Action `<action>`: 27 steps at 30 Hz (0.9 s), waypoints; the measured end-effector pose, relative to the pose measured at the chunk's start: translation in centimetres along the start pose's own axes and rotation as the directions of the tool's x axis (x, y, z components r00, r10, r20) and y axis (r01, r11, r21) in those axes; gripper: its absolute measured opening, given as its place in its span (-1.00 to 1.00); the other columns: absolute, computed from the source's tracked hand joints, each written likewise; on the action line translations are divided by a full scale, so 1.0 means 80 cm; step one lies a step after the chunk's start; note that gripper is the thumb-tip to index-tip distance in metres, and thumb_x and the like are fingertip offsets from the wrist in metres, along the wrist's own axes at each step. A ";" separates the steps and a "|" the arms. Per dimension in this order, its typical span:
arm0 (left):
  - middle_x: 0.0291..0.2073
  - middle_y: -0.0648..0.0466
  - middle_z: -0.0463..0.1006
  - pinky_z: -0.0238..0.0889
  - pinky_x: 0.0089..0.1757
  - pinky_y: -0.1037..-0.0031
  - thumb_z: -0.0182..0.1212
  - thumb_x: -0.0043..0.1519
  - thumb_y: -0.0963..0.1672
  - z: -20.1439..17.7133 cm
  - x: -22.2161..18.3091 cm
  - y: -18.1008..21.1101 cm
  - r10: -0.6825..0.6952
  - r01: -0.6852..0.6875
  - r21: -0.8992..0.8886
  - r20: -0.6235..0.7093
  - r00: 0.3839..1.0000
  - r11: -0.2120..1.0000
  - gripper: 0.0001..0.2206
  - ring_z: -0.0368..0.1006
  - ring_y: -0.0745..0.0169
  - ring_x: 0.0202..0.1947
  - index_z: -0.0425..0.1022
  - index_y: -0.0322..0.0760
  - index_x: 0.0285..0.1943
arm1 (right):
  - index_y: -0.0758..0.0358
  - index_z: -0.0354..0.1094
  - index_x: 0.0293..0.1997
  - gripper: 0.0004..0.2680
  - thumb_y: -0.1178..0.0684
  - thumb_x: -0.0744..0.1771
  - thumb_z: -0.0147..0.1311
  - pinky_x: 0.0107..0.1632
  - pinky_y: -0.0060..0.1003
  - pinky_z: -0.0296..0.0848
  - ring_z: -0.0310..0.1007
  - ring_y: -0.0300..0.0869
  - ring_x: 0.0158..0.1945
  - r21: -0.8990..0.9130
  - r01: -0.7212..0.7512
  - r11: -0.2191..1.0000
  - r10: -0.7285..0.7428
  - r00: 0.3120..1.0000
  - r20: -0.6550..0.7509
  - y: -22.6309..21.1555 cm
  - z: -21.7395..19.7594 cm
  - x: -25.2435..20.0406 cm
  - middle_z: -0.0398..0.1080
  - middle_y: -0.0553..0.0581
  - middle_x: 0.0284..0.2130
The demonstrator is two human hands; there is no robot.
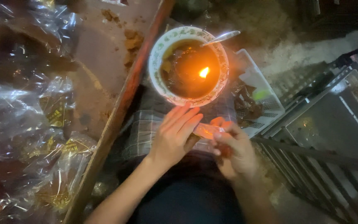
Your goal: Sealing small plastic bags containing food items by folding the opening and passing it over a candle flame to heat-seal the plastic.
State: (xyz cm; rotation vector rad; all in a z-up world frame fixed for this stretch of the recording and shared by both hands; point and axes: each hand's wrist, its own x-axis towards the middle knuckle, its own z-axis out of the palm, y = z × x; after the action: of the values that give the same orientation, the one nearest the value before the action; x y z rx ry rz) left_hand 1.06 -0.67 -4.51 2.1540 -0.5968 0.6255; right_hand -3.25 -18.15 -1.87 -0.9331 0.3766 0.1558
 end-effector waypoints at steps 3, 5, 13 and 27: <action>-0.04 -0.03 0.68 0.40 0.08 0.16 0.44 0.08 -0.12 0.008 0.000 0.001 -0.211 0.237 -0.166 0.160 0.964 0.957 -0.68 0.58 -0.12 0.06 0.63 -0.25 0.02 | 0.19 0.13 -0.58 -0.76 0.23 0.28 0.17 -0.57 -0.54 0.21 0.21 -0.28 -0.56 0.063 0.078 0.995 -0.084 0.992 0.095 -0.024 0.005 0.013 0.20 0.14 -0.37; -0.40 0.02 0.59 0.36 -0.19 0.28 0.42 0.10 0.01 -0.002 0.015 0.003 -0.393 0.461 -0.244 0.282 0.875 0.853 -0.73 0.53 0.01 -0.29 0.59 -0.23 -0.24 | 0.17 0.16 -0.57 -0.77 0.20 0.30 0.14 -0.55 -0.53 0.24 0.26 -0.27 -0.52 0.058 0.122 0.991 -0.129 0.981 0.145 -0.047 0.013 0.015 0.23 0.12 -0.34; -0.43 -0.24 0.67 0.58 -0.36 0.30 0.48 0.10 -0.10 0.024 0.049 -0.004 -0.669 0.890 -0.453 0.679 0.304 -0.055 -0.71 0.65 0.05 -0.43 0.65 -0.53 -0.25 | 0.20 0.17 -0.46 -0.83 0.26 0.36 -0.06 -0.47 -0.43 0.20 0.28 -0.20 -0.44 0.118 0.205 0.972 -0.230 0.938 0.259 -0.049 -0.042 0.034 0.19 0.17 -0.22; -0.34 -0.29 0.67 0.58 -0.34 0.23 0.36 0.16 -0.14 0.028 0.086 -0.013 -0.543 0.747 -0.509 0.806 0.237 -0.429 -0.71 0.66 -0.07 -0.37 0.54 -0.63 -0.19 | 0.18 0.25 -0.42 -0.86 0.22 0.36 -0.01 -0.39 -0.31 0.42 0.38 -0.19 -0.41 0.071 0.215 0.974 -0.226 0.945 0.235 -0.043 -0.051 0.037 0.22 0.06 -0.39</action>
State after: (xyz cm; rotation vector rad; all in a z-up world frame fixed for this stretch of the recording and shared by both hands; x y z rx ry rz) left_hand 7.47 -3.29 -2.17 0.8078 0.4589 -0.6888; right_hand -0.52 -23.54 -2.57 -0.8939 0.0478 0.0542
